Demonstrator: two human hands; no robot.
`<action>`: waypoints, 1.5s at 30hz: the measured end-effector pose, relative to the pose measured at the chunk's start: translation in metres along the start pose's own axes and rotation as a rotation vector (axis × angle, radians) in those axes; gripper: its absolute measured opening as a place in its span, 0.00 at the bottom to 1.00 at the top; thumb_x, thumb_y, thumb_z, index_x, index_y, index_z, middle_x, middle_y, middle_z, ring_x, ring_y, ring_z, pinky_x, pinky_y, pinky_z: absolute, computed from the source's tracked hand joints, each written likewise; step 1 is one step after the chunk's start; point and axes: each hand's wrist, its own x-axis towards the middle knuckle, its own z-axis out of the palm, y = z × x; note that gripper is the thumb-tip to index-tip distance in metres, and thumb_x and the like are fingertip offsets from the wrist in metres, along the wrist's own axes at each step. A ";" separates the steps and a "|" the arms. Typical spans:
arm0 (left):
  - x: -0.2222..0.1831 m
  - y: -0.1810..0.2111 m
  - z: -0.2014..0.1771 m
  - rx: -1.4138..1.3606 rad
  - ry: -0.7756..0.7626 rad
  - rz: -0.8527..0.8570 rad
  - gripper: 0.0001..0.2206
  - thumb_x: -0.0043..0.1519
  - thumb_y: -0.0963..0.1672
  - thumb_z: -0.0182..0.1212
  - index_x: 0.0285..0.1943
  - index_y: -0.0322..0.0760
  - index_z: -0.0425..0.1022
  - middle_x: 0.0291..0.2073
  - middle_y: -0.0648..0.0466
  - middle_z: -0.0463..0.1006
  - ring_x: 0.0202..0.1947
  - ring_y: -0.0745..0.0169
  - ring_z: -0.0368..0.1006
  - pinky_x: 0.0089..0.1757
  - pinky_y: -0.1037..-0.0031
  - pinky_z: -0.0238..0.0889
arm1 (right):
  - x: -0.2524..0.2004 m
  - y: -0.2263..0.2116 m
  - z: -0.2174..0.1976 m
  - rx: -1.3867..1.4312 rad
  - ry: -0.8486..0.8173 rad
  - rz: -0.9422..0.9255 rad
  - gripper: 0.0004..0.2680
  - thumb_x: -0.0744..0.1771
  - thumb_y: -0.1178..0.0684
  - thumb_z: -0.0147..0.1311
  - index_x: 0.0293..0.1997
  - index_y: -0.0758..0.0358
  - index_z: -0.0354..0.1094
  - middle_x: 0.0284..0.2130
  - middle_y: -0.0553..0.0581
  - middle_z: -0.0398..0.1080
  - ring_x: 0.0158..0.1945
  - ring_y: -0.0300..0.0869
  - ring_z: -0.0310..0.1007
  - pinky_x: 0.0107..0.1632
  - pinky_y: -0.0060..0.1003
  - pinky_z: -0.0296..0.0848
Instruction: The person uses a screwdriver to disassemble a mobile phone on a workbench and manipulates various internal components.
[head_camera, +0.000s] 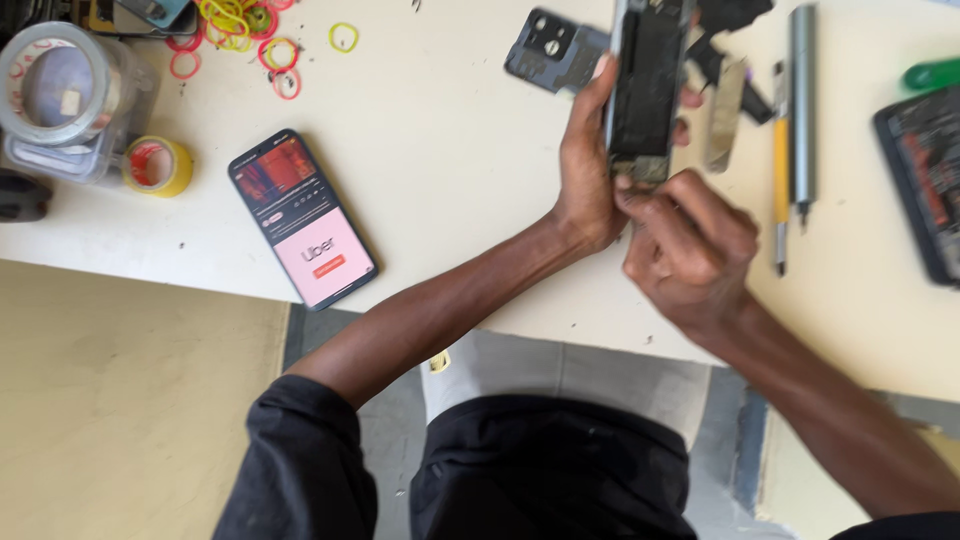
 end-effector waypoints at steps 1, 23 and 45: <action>0.000 -0.001 0.002 0.003 0.015 -0.001 0.27 0.78 0.57 0.37 0.63 0.33 0.69 0.41 0.52 0.78 0.40 0.68 0.72 0.38 0.78 0.72 | 0.001 -0.001 0.001 0.004 0.015 0.002 0.09 0.65 0.74 0.56 0.45 0.72 0.76 0.32 0.57 0.68 0.29 0.40 0.72 0.29 0.35 0.69; 0.014 0.014 -0.010 0.042 -0.019 -0.075 0.27 0.74 0.57 0.39 0.71 0.39 0.68 0.55 0.45 0.80 0.47 0.63 0.73 0.46 0.73 0.75 | 0.014 0.010 0.005 0.202 0.066 0.149 0.04 0.67 0.67 0.66 0.43 0.68 0.77 0.30 0.55 0.68 0.25 0.36 0.66 0.25 0.32 0.60; 0.012 0.021 0.009 0.210 0.156 0.072 0.27 0.72 0.54 0.36 0.77 0.41 0.58 0.59 0.49 0.76 0.51 0.62 0.65 0.53 0.70 0.67 | 0.023 0.004 -0.003 0.370 0.078 0.318 0.05 0.65 0.65 0.67 0.42 0.68 0.77 0.34 0.54 0.74 0.26 0.32 0.72 0.26 0.28 0.66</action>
